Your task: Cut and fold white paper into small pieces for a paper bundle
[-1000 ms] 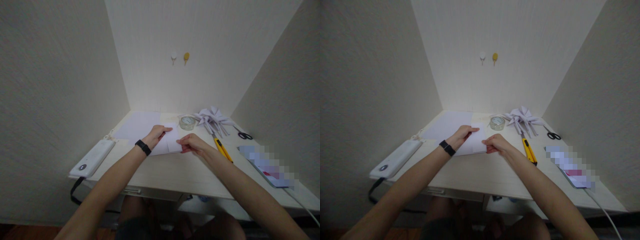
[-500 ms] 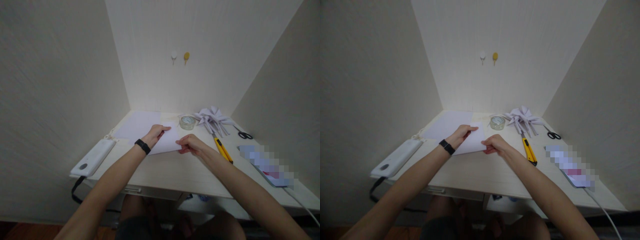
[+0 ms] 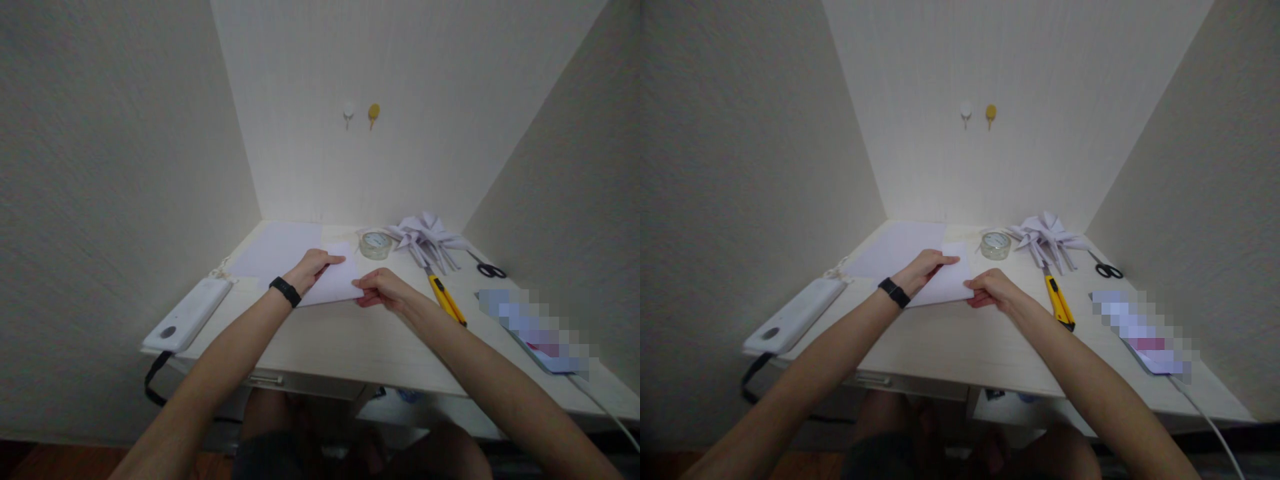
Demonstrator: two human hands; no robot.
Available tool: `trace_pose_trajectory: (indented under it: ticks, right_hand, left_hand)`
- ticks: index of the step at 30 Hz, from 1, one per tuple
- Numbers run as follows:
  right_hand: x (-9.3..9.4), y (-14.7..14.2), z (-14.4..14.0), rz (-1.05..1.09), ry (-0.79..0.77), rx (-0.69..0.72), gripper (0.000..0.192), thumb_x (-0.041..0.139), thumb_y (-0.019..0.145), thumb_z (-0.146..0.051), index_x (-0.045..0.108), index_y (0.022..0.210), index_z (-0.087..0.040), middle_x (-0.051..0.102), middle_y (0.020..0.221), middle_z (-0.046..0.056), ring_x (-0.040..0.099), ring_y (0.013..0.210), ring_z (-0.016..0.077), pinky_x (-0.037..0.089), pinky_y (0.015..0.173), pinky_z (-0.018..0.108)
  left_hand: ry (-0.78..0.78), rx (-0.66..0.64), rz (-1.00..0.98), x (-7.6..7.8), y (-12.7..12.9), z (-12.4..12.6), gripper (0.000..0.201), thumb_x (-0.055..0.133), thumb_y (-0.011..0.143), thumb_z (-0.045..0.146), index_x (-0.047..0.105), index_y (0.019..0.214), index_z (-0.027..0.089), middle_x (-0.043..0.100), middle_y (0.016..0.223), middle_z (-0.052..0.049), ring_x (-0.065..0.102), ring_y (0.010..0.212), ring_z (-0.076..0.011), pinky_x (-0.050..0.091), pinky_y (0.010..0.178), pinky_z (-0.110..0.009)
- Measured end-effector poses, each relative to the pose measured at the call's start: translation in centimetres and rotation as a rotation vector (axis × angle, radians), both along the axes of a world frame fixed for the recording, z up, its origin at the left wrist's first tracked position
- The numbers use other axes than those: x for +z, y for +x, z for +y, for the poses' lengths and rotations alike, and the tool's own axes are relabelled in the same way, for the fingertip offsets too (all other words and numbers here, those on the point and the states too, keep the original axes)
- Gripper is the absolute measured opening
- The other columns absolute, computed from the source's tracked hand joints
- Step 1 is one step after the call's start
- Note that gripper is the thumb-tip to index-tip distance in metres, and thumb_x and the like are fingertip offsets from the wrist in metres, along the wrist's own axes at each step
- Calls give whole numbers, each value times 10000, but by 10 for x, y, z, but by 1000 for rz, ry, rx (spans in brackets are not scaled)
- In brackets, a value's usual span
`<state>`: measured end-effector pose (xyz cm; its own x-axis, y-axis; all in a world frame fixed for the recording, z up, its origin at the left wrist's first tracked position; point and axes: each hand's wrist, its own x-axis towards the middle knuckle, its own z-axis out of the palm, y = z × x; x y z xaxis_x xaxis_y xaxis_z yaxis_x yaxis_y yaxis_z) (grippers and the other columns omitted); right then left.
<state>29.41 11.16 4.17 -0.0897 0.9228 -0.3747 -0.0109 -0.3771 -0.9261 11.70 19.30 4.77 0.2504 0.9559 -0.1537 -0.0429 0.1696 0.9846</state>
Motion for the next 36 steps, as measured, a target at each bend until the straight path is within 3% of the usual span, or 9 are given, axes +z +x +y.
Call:
trace_pose_trajectory:
  ticks: [4,8,18,24,29,33,36]
  right_hand:
    - [-2,3,1,-2,-37,65,164,743,776,-195,661,703,-73,720,617,136,684,513,180,591,491,250]
    - [-5,5,3,34,-30,72,142,753,758,-162,657,693,-81,723,606,121,680,503,170,598,509,252]
    - [-4,9,3,80,18,109,168,819,672,-112,653,668,-89,729,638,92,671,510,134,612,581,248]
    - [-4,14,4,112,84,152,294,807,562,-7,706,832,-69,739,724,64,693,617,126,611,674,241]
    - [-2,19,6,103,66,217,464,846,588,-93,675,1019,-97,763,839,99,730,704,169,610,706,269]
    - [0,20,7,169,72,187,290,766,734,-261,667,979,-143,763,867,105,740,739,213,615,672,319]
    - [0,21,8,285,58,140,205,694,749,-226,671,945,-170,752,843,67,724,754,218,626,686,390]
  left_hand:
    - [-41,-7,8,2,0,1,285,841,558,130,557,578,140,577,538,-2,469,449,-108,362,468,-275]
    - [-84,-29,-3,2,-2,3,282,878,525,137,621,638,114,642,598,-53,569,534,-159,432,534,-299]
    - [-132,-30,-41,2,-3,6,289,878,500,139,652,674,91,686,654,-90,600,557,-178,469,565,-313]
    - [-130,-25,-80,2,-4,7,258,846,527,133,650,687,83,704,706,-109,602,565,-175,478,579,-319]
    - [-40,-23,-61,-3,-2,6,301,869,543,182,585,620,121,604,553,-17,508,476,-112,384,487,-259]
    - [-6,9,-29,-3,2,0,431,836,613,184,414,526,184,401,412,76,324,369,-49,222,403,-224]
    - [3,19,-37,2,4,-8,438,821,641,166,397,533,189,381,413,87,303,359,-36,200,391,-208]
